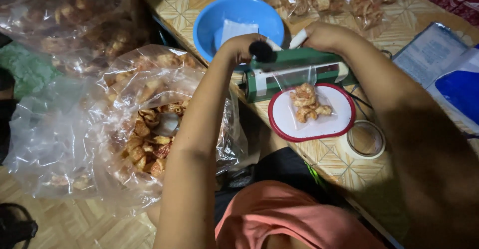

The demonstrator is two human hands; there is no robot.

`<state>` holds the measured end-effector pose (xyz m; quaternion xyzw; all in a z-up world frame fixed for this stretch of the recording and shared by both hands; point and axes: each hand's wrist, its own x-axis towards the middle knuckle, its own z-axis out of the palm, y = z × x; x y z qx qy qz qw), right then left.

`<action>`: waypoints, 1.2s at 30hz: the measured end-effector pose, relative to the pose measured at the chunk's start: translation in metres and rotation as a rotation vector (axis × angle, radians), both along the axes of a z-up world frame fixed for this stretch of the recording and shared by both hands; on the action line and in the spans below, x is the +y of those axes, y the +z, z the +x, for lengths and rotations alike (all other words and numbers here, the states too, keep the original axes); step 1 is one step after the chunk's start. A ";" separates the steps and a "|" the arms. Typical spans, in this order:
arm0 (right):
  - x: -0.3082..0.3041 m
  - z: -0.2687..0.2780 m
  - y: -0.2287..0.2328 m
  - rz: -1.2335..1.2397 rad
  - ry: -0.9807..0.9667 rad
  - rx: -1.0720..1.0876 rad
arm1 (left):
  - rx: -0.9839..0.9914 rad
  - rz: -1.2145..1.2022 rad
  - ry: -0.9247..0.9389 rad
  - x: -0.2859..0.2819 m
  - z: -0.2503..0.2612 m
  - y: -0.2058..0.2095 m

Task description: Manually packaging fried snacks into small plastic bags and sealing them with a heat sealer.

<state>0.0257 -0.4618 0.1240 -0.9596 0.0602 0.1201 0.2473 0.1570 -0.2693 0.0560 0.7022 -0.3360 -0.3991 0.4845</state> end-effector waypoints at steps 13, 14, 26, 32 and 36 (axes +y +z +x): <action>0.019 -0.011 -0.002 -0.007 -0.066 -0.171 | 0.024 -0.074 -0.118 0.001 -0.015 0.032; 0.020 -0.012 0.000 -0.018 -0.062 -0.185 | -0.013 -0.050 -0.081 0.001 -0.018 0.037; 0.020 -0.012 -0.002 -0.265 -0.093 -0.186 | -0.474 0.221 0.143 0.004 -0.031 0.059; 0.017 -0.017 -0.006 -0.288 -0.108 -0.207 | -0.738 0.349 0.178 -0.005 -0.076 0.080; 0.031 -0.044 0.006 0.032 -0.018 -0.809 | -0.703 0.451 0.219 0.002 -0.087 0.093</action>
